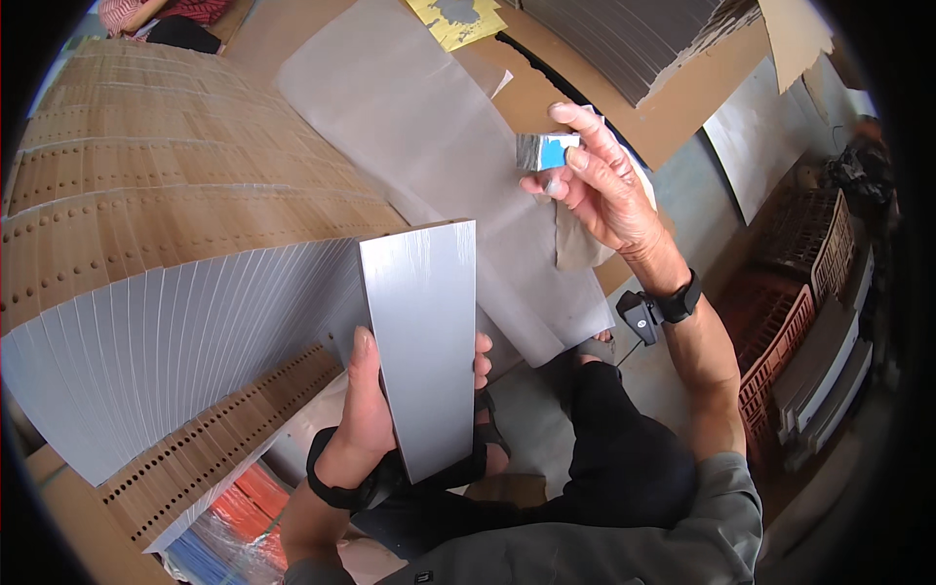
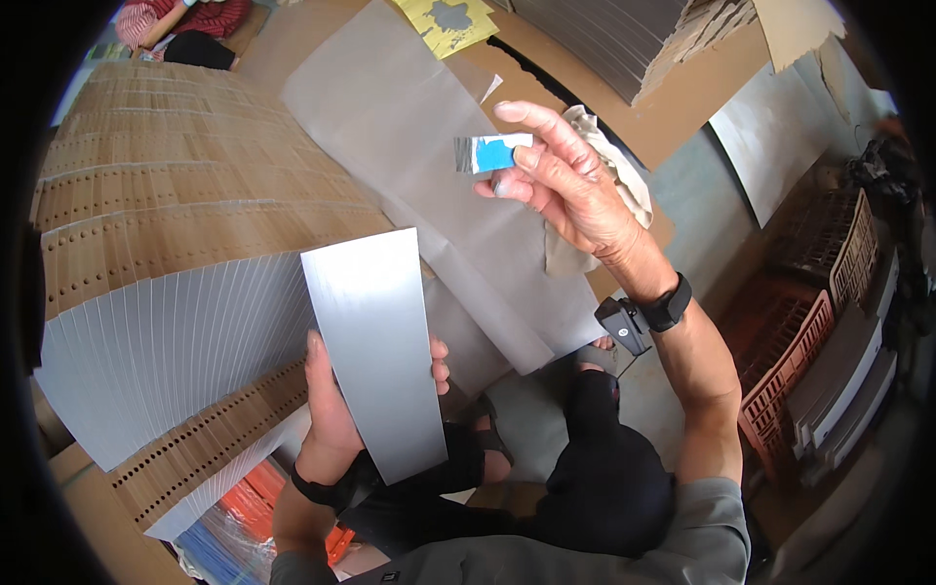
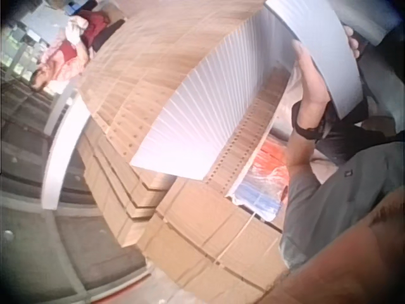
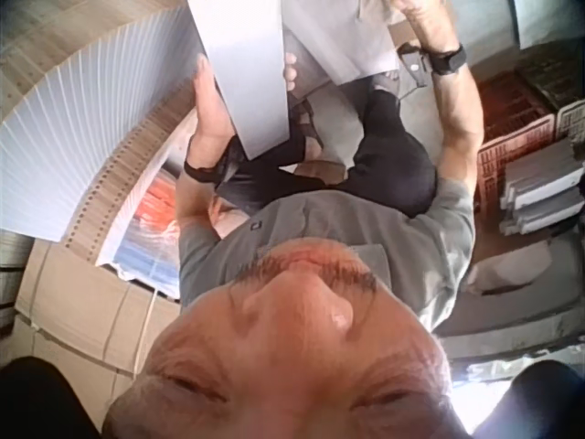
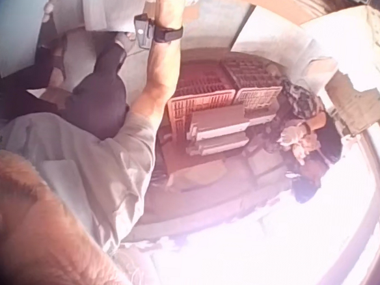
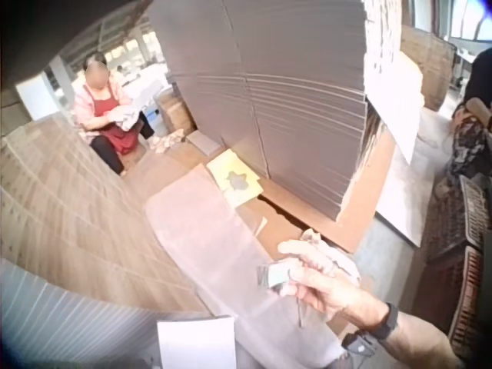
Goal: Wiping and cleaning the edges and surfaces of grey furniture panels using a sponge and a cloth.
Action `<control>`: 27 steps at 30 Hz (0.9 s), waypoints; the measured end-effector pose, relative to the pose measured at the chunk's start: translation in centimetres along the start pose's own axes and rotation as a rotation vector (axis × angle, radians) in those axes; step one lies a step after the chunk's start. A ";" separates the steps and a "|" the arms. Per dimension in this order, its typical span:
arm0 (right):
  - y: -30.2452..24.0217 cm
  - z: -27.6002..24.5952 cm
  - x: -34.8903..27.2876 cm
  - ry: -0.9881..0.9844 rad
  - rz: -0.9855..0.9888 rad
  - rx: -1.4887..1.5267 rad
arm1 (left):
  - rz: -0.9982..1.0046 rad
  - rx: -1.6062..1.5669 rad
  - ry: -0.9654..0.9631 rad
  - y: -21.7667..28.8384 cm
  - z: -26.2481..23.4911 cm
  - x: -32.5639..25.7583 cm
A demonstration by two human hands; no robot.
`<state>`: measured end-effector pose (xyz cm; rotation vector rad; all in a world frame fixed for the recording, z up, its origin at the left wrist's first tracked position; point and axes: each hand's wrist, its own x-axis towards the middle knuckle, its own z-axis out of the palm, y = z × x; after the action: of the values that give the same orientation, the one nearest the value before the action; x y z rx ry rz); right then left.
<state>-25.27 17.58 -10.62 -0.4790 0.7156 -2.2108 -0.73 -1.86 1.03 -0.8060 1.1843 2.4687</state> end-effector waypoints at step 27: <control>-3.2 7.7 -0.6 0.163 -0.172 -1.176 | 0.010 0.159 0.023 0.2 0.1 1.2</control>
<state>-22.56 17.22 -2.75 -0.9326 2.1172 -1.7673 -1.85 -1.89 0.48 -0.7872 1.3751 2.3426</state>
